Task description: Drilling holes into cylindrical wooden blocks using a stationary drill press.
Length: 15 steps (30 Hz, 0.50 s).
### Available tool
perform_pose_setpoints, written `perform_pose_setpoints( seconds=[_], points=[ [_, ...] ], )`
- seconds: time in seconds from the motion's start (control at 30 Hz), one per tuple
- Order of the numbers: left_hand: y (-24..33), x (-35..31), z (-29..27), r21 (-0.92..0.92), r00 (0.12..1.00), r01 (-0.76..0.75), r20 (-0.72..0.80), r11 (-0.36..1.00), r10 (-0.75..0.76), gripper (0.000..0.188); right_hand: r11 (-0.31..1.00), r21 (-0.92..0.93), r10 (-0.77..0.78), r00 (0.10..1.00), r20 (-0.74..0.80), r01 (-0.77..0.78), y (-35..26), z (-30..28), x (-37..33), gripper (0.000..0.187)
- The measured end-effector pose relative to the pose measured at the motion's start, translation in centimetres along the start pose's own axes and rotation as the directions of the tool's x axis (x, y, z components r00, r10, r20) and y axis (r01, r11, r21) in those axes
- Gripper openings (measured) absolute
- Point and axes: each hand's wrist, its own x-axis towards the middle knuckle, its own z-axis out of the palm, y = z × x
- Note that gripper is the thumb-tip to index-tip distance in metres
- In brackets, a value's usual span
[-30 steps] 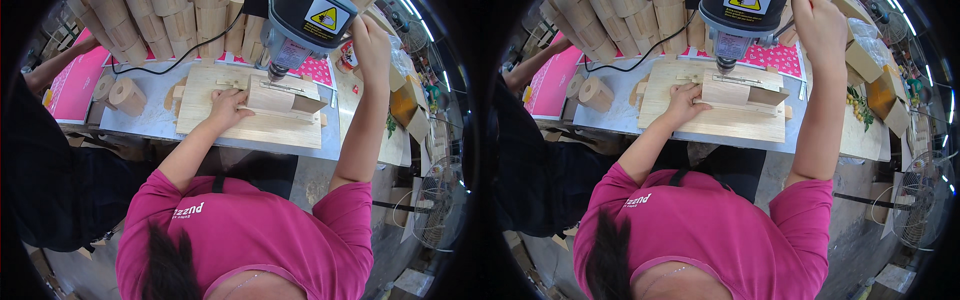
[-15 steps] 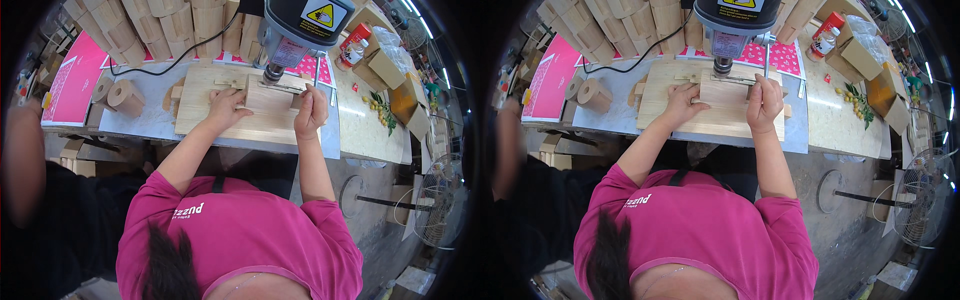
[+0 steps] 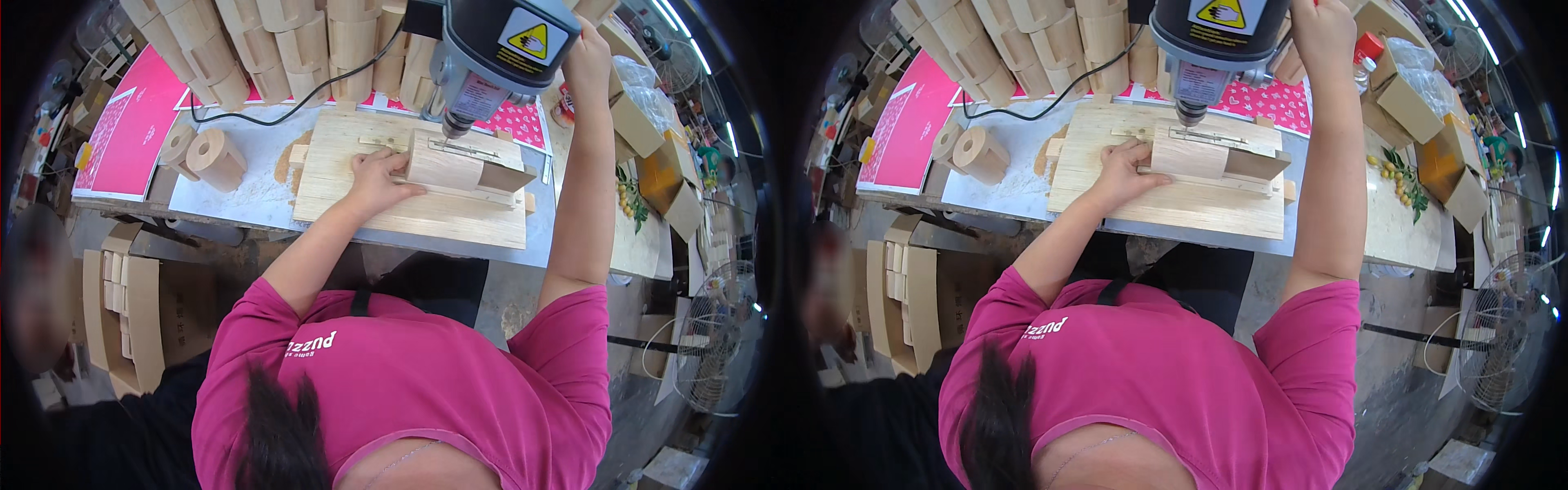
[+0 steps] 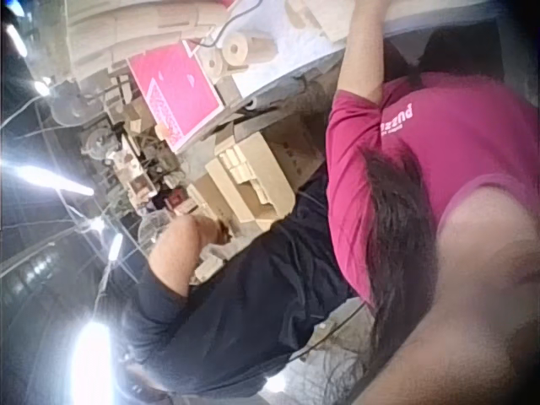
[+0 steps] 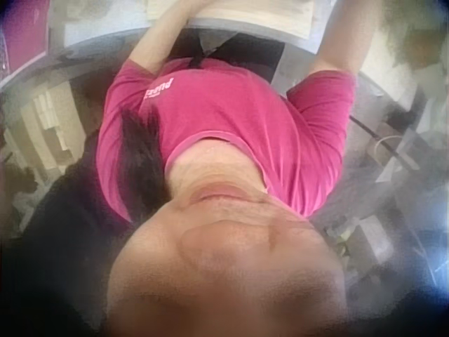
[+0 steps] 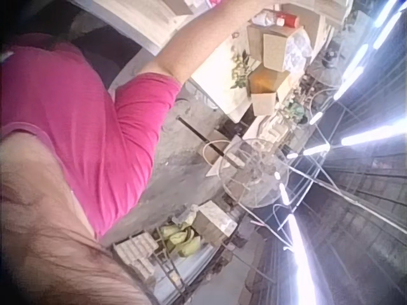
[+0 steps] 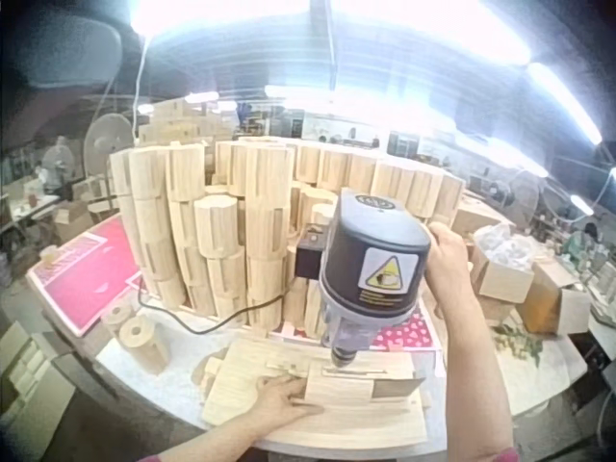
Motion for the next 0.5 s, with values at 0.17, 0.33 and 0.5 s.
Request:
perform_pose_setpoints(
  seconds=[0.17, 0.33, 0.5],
  points=[
    [-0.4, -0.4, 0.6, -0.156, 0.993, 0.049, -0.099, 0.987, -0.065, 0.05, 0.899, 0.351, 0.193, 0.957, 0.217, -0.261, -2.0, -0.7, -4.5, 0.036],
    [-1.4, -0.9, 0.4, -0.193, 0.97, -0.134, -0.225, 0.972, 0.089, 0.047, 0.966, -0.12, 0.234, 0.574, 0.785, -0.23, 3.1, -2.5, -14.7, 0.03],
    [-1.5, -4.5, -4.9, -0.323, 0.937, -0.329, -0.225, 0.887, 0.266, 0.039, 0.831, 0.104, 0.289, 0.584, 0.759, -0.546, 1.6, -3.9, -20.2, 0.03]
  ],
)
